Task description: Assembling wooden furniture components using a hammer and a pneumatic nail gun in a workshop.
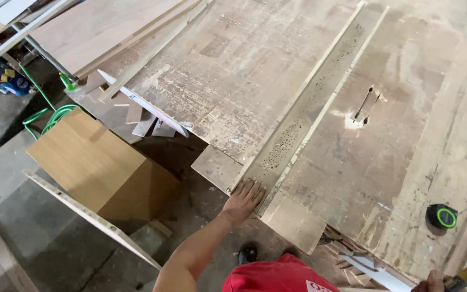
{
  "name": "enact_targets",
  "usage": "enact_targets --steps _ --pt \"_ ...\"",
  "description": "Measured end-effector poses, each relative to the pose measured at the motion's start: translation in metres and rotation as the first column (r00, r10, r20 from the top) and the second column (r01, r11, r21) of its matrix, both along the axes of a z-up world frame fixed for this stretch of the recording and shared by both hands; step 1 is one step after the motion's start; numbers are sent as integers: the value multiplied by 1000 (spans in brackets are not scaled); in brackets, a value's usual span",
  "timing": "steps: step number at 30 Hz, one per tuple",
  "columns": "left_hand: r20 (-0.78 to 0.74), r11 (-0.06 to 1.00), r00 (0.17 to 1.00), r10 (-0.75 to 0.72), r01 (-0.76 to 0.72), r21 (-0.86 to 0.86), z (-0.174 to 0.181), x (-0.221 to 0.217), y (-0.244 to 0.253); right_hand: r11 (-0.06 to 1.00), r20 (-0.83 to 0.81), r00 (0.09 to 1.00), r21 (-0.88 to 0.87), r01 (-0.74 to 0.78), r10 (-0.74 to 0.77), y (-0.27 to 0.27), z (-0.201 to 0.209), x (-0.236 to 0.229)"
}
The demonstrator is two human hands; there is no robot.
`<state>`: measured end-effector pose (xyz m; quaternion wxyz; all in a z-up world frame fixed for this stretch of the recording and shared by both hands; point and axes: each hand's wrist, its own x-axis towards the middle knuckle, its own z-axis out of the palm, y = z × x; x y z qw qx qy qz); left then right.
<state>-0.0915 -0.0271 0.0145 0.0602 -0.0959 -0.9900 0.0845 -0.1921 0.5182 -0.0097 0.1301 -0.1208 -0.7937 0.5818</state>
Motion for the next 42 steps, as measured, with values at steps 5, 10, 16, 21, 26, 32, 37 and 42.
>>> enact_targets --steps 5,10,16,21,26,32,37,42 --pt "-5 998 999 -52 52 36 -26 -29 -3 1000 12 1000 -8 -7 7 -51 54 37" --pt "-287 938 954 -85 173 299 86 -8 -3 977 388 921 -185 102 -22 -79 67 6" --pt "-298 609 951 87 186 771 96 19 -17 957 50 956 -43 -286 288 -184 143 30" --pt "38 -235 866 499 93 967 69 67 -49 695 -112 705 -120 -709 700 -260 148 18" --pt "160 -370 730 664 135 919 99 111 -64 589 93 604 151 -794 791 -321 162 16" --pt "269 -482 530 804 316 818 134 122 -63 515 235 568 252 -819 789 -370 144 2" --pt "293 -483 499 816 308 820 180 121 -35 497 222 553 262 -827 803 -388 142 5" --pt "256 -497 565 784 326 804 184 123 -30 521 196 565 237 -820 801 -388 136 8"
